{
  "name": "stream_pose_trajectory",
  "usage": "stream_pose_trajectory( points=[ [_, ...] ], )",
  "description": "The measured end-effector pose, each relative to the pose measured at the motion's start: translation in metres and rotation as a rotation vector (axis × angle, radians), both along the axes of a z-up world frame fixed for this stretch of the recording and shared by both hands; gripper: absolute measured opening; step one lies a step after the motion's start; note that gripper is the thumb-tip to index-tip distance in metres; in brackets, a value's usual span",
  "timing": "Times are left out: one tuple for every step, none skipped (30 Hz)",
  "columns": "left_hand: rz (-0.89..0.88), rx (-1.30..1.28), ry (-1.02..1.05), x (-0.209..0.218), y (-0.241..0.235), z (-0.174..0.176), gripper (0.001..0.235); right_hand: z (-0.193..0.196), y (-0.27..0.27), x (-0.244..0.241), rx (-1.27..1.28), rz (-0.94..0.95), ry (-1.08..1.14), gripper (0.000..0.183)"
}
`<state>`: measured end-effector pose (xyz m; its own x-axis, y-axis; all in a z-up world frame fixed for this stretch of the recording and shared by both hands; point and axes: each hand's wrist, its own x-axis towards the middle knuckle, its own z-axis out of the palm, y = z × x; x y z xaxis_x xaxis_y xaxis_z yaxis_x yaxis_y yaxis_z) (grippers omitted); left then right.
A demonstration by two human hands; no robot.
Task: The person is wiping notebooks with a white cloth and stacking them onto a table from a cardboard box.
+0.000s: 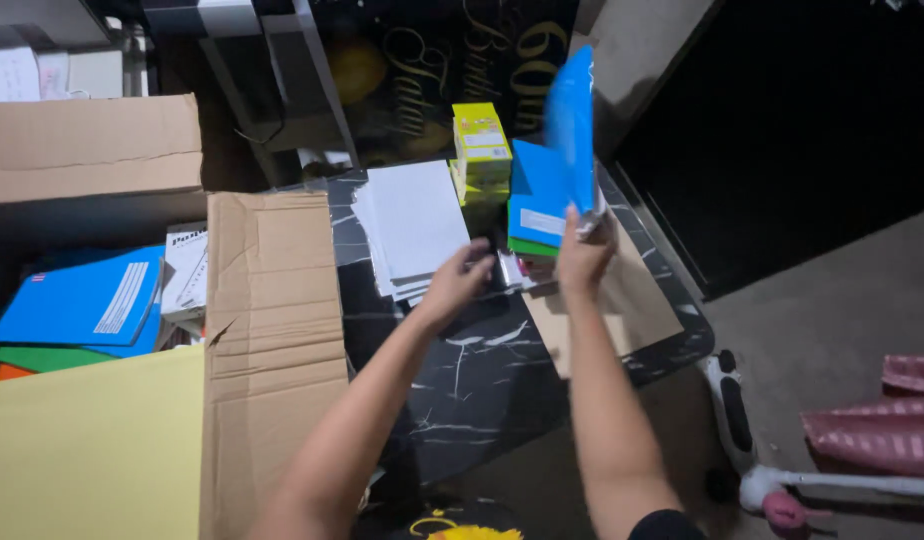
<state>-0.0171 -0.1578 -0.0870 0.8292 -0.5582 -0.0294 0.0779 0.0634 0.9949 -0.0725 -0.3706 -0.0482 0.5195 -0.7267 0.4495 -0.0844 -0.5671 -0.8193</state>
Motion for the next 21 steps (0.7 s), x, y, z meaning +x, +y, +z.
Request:
stream_pose_trajectory(
  points=[
    [0.011,-0.002,0.0,-0.001,0.0,-0.007,0.051,0.001,-0.011,0.001,-0.002,0.011,0.0,0.023],
    [-0.016,0.042,-0.058,-0.003,0.001,-0.015,0.047,0.002,-0.021,0.002,-0.209,0.009,-0.023,0.021],
    [-0.037,0.088,-0.111,-0.006,0.003,-0.023,0.043,0.002,-0.029,0.003,-0.415,0.014,-0.044,0.023],
    [-0.02,0.087,-0.105,-0.004,0.004,-0.029,0.043,-0.016,-0.048,0.005,-0.416,0.032,-0.042,0.023],
    [-0.009,0.093,-0.104,-0.001,0.006,-0.035,0.042,-0.034,-0.066,0.011,-0.531,0.038,0.025,0.03],
    [0.003,0.099,-0.102,0.001,0.01,-0.042,0.04,-0.052,-0.082,0.017,-0.648,0.043,0.089,0.038],
    [0.042,0.099,-0.094,0.008,0.018,-0.042,0.04,-0.049,-0.076,0.012,-0.651,0.083,0.083,0.038],
    [0.064,0.12,-0.065,0.015,0.028,-0.042,0.04,-0.046,-0.07,0.005,-0.683,0.186,0.205,0.054],
    [0.093,0.14,-0.04,0.024,0.043,-0.042,0.04,-0.042,-0.06,0.005,-0.719,0.295,0.319,0.072],
    [0.141,0.14,-0.034,0.038,0.058,-0.044,0.04,-0.052,-0.074,0.011,-0.728,0.341,0.304,0.072],
    [0.194,0.098,-0.041,0.048,0.074,-0.046,0.038,-0.063,-0.088,0.014,-0.747,0.418,0.306,0.072],
    [0.247,0.058,-0.051,0.057,0.09,-0.048,0.037,-0.073,-0.103,0.018,-0.766,0.494,0.306,0.073],
    [0.278,0.062,-0.051,0.07,0.115,-0.048,0.037,-0.077,-0.102,0.022,-0.769,0.524,0.293,0.073],
    [0.398,0.016,-0.027,0.082,0.141,-0.048,0.036,-0.081,-0.102,0.026,-0.707,0.532,0.275,0.056],
    [0.507,-0.033,-0.003,0.092,0.162,-0.048,0.034,-0.084,-0.106,0.024,-0.645,0.53,0.264,0.039],
    [0.526,-0.032,-0.002,0.101,0.189,-0.057,0.034,-0.099,-0.115,0.027,-0.647,0.55,0.259,0.039],
    [0.678,-0.038,-0.051,0.11,0.216,-0.066,0.034,-0.113,-0.125,0.031,-0.645,0.438,0.25,0.04],
    [0.83,-0.042,-0.1,0.118,0.243,-0.075,0.033,-0.127,-0.134,0.035,-0.641,0.326,0.239,0.043],
    [0.844,-0.041,-0.098,0.125,0.274,-0.083,0.033,-0.136,-0.141,0.042,-0.643,0.341,0.237,0.043],
    [1.075,0.102,-0.149,0.13,0.305,-0.09,0.03,-0.144,-0.149,0.05,-0.382,0.216,0.246,0.033],
    [1.3,0.25,-0.206,0.138,0.337,-0.096,0.026,-0.154,-0.155,0.059,-0.117,0.091,0.251,0.029]
  ],
)
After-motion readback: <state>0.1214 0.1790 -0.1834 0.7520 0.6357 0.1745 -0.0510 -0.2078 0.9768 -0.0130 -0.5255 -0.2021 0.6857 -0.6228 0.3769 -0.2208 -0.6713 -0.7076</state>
